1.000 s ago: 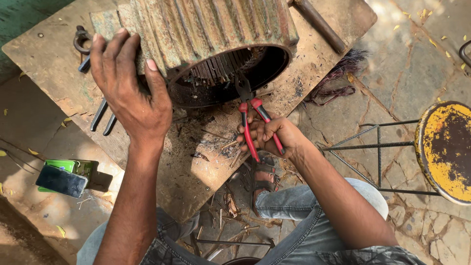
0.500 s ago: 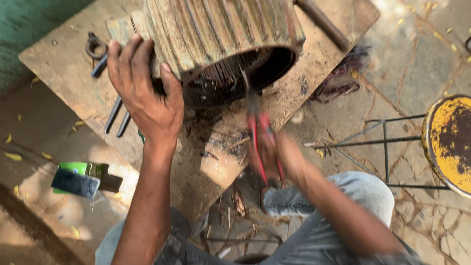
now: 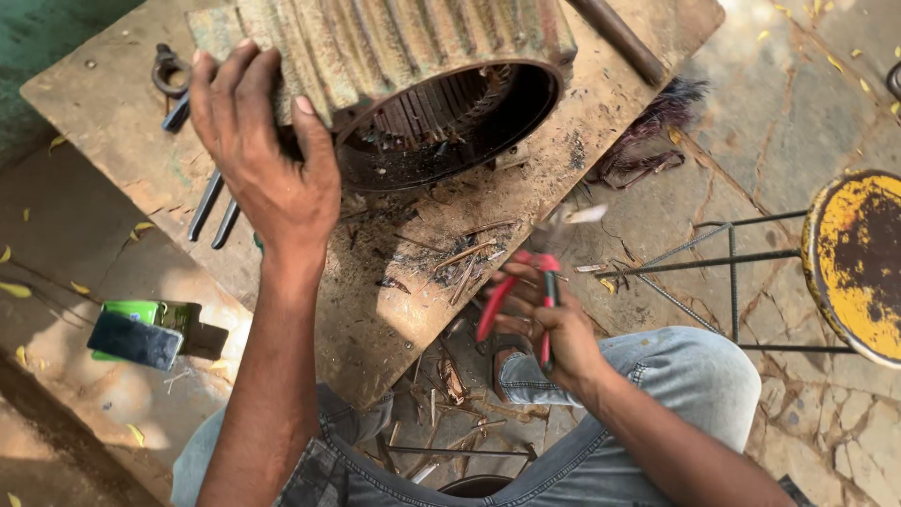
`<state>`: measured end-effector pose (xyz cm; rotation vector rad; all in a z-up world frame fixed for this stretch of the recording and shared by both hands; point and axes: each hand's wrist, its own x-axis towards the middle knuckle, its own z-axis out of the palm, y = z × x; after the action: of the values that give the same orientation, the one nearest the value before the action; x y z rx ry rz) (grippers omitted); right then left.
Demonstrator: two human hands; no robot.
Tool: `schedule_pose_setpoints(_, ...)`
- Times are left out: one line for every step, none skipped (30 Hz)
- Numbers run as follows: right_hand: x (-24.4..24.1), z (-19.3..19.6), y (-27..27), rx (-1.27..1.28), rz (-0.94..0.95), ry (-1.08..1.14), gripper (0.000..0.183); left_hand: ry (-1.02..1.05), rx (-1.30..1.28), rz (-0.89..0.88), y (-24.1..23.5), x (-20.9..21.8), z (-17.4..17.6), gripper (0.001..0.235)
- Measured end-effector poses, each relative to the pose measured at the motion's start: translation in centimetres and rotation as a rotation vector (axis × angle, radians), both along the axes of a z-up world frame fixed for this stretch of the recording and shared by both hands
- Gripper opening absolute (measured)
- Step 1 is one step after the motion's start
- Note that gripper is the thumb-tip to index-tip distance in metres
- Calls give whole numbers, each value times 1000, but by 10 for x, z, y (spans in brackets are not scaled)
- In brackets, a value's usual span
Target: The person removes copper windings from a motor stator by hand and with pliers. They pull out bundles of wire, cut remaining ends, and place the removed wire on the workbench.
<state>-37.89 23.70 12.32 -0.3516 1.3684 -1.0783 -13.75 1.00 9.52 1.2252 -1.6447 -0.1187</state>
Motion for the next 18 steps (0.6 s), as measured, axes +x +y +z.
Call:
schedule_pose_setpoints(0,6,-10,-17,71,-94,88,1,-2,-3,-1,0,0,49)
schedule_pose_setpoints(-3,9,-21,-32,147,-189,89,0,-1,-4,-1,1,0,49)
schedule_pose_setpoints(-6,10,-36,-32,198,-280,90,0,1,-5,-1,3,0,49)
schedule_pose_setpoints(-9,8,-48,-27,245,-370,92,0,8,-8,1,2,0,49)
schedule_pose_setpoints(-13,5,-59,-22,292,-460,94,-3,13,-10,2,2,0,50)
schedule_pose_setpoints(-18,1,-69,-52,307,-489,91,-5,11,-10,2,1,1,50)
schedule_pose_setpoints(-21,-4,-78,-81,323,-518,89,-7,10,-9,2,0,3,51)
schedule_pose_setpoints(-24,-10,-87,-111,344,-550,86,0,14,-11,2,1,5,50)
schedule_pose_setpoints(-26,-15,-91,-103,323,-563,84,6,18,-13,2,1,6,49)
schedule_pose_setpoints(-29,-20,-94,-92,301,-579,83,11,25,-15,4,1,7,49)
schedule_pose_setpoints(-30,-25,-96,-81,280,-595,82,7,32,-21,6,3,8,48)
schedule_pose_setpoints(-32,-29,-97,-93,287,-602,81,6,41,-29,9,3,8,47)
schedule_pose_setpoints(-34,-32,-99,-105,294,-610,80,4,49,-38,10,2,8,47)
schedule_pose_setpoints(-36,-35,-100,-115,301,-617,79,4,48,-37,11,2,8,46)
schedule_pose_setpoints(-37,-38,-102,-108,302,-610,72,4,48,-37,11,2,8,45)
schedule_pose_setpoints(-36,-40,-104,-102,305,-603,66,3,46,-35,10,3,7,45)
schedule_pose_setpoints(-36,-41,-105,-95,308,-597,60,1,48,-32,11,3,7,45)
schedule_pose_setpoints(-35,-41,-105,-116,280,-614,56,-2,47,-30,10,3,7,45)
